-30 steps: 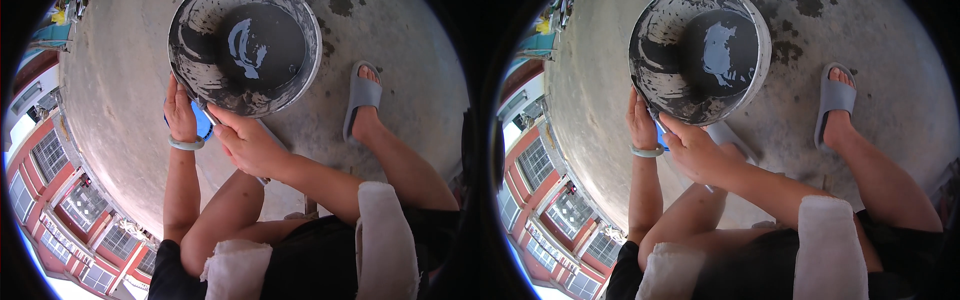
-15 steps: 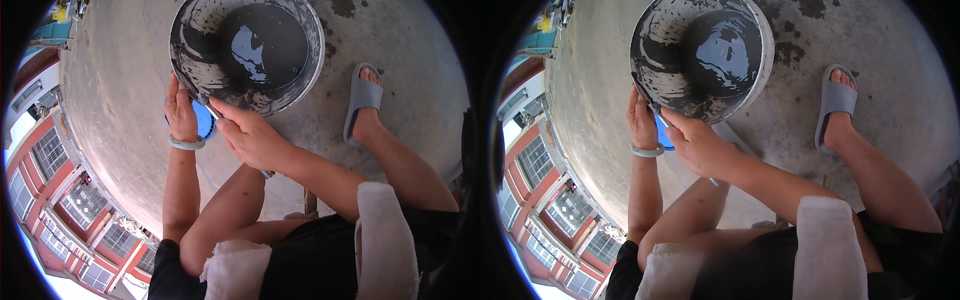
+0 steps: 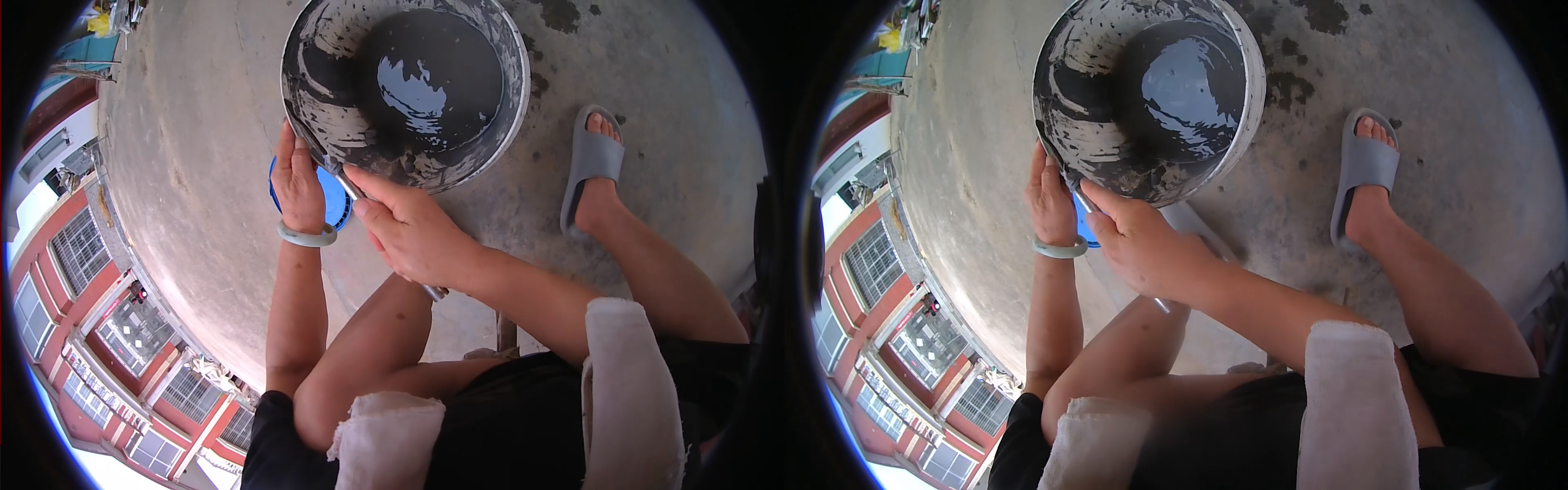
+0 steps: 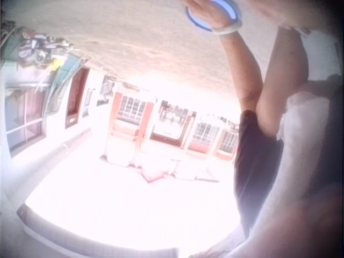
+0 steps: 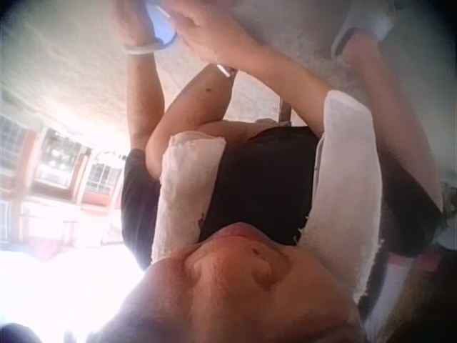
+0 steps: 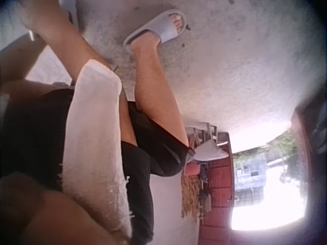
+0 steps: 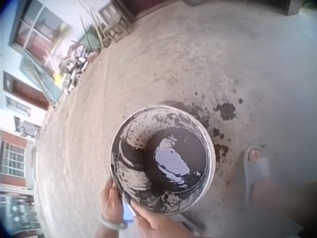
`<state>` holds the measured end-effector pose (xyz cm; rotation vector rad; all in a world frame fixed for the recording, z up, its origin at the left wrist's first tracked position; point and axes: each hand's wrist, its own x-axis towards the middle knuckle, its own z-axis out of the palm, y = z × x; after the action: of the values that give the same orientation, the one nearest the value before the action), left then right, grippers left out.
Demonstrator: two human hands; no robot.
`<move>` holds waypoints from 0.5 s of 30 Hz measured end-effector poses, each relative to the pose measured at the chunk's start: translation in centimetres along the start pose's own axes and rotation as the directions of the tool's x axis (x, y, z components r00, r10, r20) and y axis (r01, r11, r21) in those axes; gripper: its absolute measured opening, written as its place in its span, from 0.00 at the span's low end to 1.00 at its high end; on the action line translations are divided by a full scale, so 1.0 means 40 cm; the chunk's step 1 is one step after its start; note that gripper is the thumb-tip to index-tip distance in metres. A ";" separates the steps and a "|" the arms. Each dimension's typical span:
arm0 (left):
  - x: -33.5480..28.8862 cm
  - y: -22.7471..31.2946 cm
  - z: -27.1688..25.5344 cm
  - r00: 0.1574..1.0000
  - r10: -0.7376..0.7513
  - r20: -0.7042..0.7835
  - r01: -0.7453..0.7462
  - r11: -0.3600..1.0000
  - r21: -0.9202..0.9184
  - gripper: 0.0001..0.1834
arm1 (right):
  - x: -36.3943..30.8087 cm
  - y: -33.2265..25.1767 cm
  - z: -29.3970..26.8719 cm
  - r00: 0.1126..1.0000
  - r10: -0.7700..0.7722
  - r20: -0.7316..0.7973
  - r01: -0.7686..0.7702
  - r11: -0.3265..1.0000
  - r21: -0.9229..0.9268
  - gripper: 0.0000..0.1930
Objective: The person stirs a gray liquid in a bucket with a spatula and scrapes excess material from the rim.
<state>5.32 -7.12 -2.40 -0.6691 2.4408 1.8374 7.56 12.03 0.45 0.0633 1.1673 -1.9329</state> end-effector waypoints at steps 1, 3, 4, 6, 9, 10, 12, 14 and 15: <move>-0.001 -0.003 -0.002 0.999 0.040 -0.005 -0.040 0.999 -0.021 0.22 | -0.007 0.011 0.007 0.997 -0.080 -0.019 0.078 0.994 -0.075 0.23; -0.004 -0.001 -0.006 0.997 0.080 -0.016 -0.081 0.996 -0.041 0.22 | -0.007 0.024 0.012 0.994 -0.112 -0.018 0.109 0.988 -0.105 0.23; -0.006 0.007 -0.006 0.998 0.051 -0.024 -0.052 0.998 -0.024 0.22 | -0.005 0.016 0.016 0.989 -0.143 -0.024 0.138 0.981 -0.134 0.23; -0.008 0.012 -0.009 0.999 0.022 -0.036 -0.022 1.000 -0.006 0.22 | 0.018 -0.010 0.017 0.995 -0.097 -0.024 0.095 0.994 -0.058 0.23; -0.001 0.008 -0.001 1.000 0.010 -0.012 -0.010 1.000 -0.004 0.22 | 0.028 0.000 0.018 0.995 -0.082 -0.053 0.081 0.997 -0.009 0.24; -0.002 0.002 -0.003 0.999 0.024 -0.029 -0.024 1.000 -0.011 0.21 | 0.026 0.005 0.022 0.992 -0.107 -0.069 0.106 0.994 -0.029 0.24; 0.001 0.001 -0.007 0.998 0.041 -0.049 -0.042 0.999 -0.022 0.21 | 0.018 0.006 0.021 0.990 -0.118 -0.074 0.116 0.993 -0.021 0.23; 0.004 -0.007 -0.011 0.998 0.037 -0.046 -0.040 0.997 -0.070 0.21 | 0.011 0.009 0.019 0.989 -0.123 -0.083 0.122 0.992 -0.016 0.22; 0.008 -0.008 -0.017 0.998 0.038 -0.048 -0.042 0.996 -0.074 0.21 | 0.008 0.007 0.019 0.987 -0.141 -0.082 0.138 0.990 -0.041 0.22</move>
<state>5.31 -7.93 -2.57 -0.6794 2.4418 1.9594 7.82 11.19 0.52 0.0462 1.2915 -2.0483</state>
